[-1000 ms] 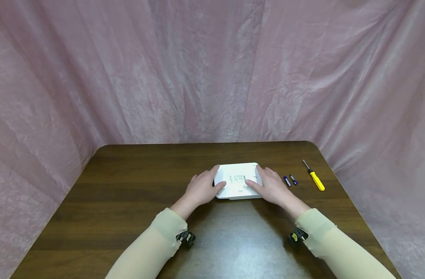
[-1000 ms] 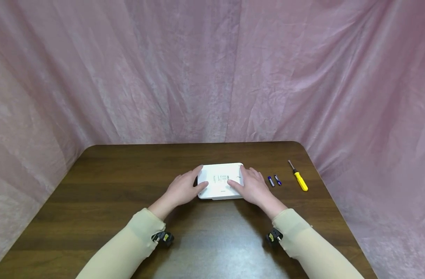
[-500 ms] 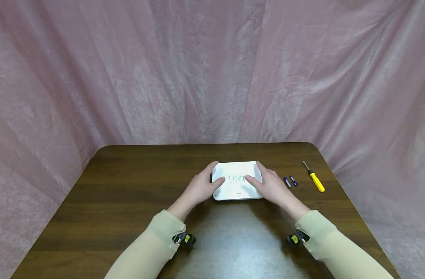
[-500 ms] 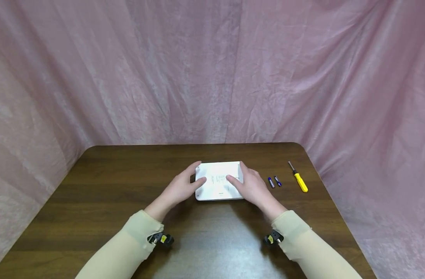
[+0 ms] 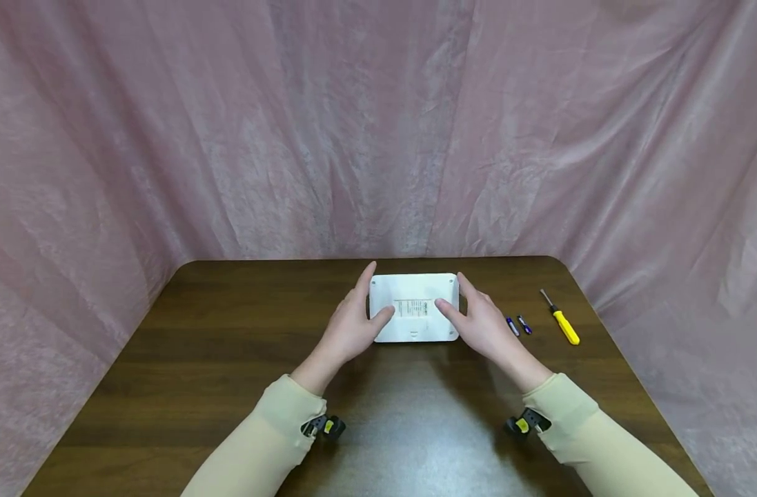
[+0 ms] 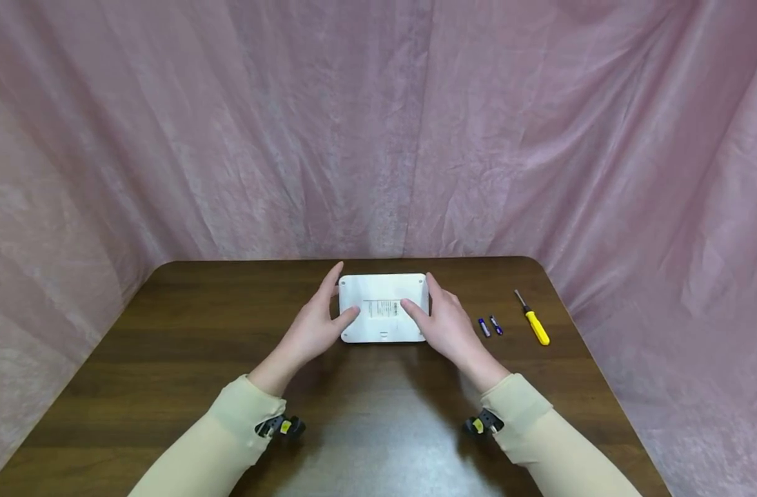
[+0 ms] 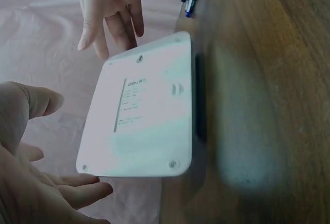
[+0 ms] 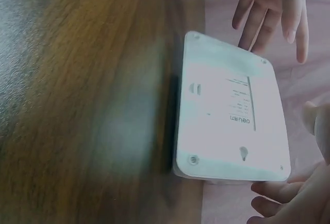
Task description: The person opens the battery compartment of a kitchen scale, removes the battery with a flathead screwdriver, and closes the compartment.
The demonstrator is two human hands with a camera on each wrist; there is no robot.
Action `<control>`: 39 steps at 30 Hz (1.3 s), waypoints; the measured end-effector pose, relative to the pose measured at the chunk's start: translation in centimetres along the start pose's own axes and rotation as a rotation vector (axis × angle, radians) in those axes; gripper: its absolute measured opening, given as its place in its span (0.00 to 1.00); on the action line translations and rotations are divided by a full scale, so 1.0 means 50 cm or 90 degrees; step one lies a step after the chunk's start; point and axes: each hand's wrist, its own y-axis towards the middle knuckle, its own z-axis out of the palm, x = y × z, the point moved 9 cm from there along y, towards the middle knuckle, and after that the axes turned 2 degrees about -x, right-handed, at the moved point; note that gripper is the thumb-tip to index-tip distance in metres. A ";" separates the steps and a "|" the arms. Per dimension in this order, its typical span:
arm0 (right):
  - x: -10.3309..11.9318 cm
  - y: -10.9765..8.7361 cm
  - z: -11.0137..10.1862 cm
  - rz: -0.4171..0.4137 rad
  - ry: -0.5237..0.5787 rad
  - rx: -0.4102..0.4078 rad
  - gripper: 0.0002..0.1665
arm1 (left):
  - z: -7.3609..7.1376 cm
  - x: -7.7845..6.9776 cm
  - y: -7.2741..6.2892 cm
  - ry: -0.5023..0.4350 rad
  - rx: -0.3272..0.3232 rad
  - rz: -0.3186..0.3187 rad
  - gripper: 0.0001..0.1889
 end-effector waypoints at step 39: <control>0.003 -0.036 0.017 -0.047 0.110 -0.014 0.43 | -0.010 0.019 -0.047 -0.037 0.010 0.056 0.51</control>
